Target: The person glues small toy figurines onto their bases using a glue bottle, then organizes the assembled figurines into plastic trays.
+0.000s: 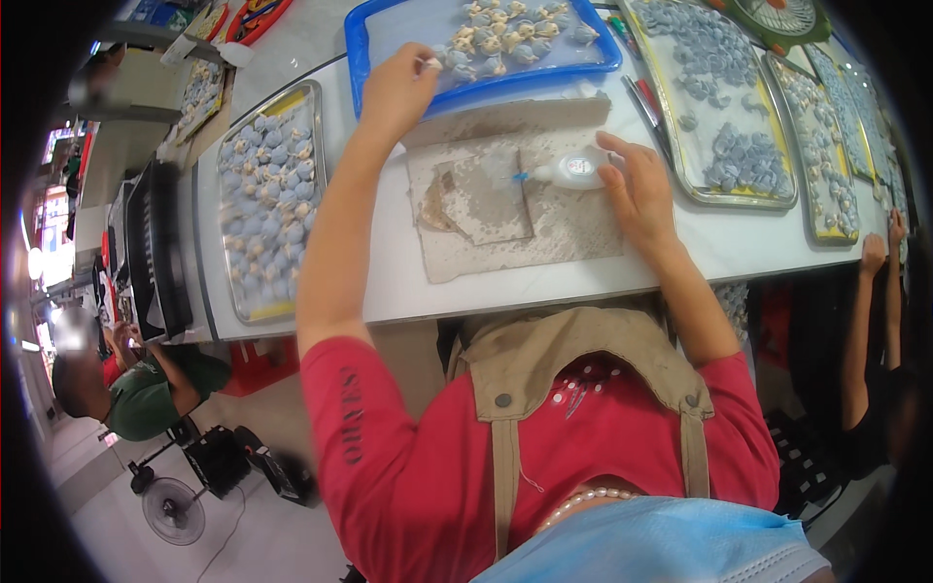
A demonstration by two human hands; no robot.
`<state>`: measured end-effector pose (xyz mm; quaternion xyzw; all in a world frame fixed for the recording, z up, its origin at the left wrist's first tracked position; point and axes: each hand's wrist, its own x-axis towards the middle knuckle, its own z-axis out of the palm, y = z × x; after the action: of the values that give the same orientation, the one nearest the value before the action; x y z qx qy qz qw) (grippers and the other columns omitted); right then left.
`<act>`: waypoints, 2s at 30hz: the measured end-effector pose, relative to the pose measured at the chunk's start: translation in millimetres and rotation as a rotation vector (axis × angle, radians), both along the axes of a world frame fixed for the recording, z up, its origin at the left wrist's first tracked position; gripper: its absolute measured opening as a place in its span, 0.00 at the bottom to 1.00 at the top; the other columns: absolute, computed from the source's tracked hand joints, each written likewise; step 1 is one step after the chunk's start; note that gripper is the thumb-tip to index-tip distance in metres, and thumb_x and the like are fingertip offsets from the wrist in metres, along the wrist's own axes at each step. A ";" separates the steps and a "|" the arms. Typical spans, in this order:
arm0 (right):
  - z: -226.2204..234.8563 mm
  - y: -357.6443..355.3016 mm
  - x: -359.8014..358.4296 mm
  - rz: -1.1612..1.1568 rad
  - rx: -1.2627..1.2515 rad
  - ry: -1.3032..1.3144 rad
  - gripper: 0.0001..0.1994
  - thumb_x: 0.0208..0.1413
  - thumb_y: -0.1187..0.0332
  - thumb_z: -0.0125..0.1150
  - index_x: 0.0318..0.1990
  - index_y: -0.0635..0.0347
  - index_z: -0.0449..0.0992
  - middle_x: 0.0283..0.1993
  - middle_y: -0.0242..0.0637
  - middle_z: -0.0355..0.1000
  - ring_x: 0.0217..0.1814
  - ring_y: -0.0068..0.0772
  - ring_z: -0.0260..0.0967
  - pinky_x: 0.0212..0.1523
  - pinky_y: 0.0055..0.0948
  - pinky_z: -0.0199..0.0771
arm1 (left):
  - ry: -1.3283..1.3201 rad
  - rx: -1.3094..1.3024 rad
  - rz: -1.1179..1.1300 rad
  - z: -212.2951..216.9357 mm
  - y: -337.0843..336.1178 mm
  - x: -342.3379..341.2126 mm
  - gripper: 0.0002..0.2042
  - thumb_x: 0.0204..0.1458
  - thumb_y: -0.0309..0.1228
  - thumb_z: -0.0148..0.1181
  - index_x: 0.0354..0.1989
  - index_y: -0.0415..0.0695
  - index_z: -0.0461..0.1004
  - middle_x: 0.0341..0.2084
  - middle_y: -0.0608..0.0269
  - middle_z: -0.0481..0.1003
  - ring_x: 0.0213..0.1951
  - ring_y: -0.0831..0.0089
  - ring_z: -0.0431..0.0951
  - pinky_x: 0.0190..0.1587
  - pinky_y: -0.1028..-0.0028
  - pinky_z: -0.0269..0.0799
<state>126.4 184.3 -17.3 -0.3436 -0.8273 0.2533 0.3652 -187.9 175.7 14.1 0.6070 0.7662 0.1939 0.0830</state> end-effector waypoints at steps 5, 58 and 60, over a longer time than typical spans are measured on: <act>2.6 -2.8 0.8 0.077 0.075 -0.060 0.18 0.46 0.64 0.63 0.45 0.59 0.72 0.37 0.39 0.71 0.41 0.41 0.65 0.44 0.37 0.61 | -1.613 0.293 0.052 22.8 -72.0 36.5 0.15 0.56 0.26 0.46 0.50 0.32 0.64 0.40 0.53 0.72 0.41 0.67 0.75 0.43 0.77 0.73; 77.5 -71.4 34.3 0.076 0.152 -0.024 0.16 0.29 0.64 0.74 0.22 0.61 0.73 0.21 0.33 0.64 0.27 0.35 0.58 0.33 0.27 0.59 | -1.673 0.172 0.222 -17.6 -176.1 183.7 0.19 0.50 0.21 0.58 0.51 0.36 0.65 0.29 0.60 0.75 0.32 0.79 0.74 0.36 0.81 0.69; 76.7 -69.9 36.0 0.083 0.157 -0.044 0.16 0.28 0.64 0.74 0.22 0.61 0.73 0.21 0.33 0.64 0.27 0.35 0.58 0.33 0.27 0.59 | -1.657 0.171 0.209 -17.4 -175.5 184.5 0.18 0.50 0.24 0.59 0.49 0.34 0.65 0.34 0.60 0.73 0.34 0.78 0.74 0.37 0.80 0.69</act>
<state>162.3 114.4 59.4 -0.2850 -0.8659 0.1947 0.3619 -3.4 0.1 -3.3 0.1982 0.4924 0.6413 0.5541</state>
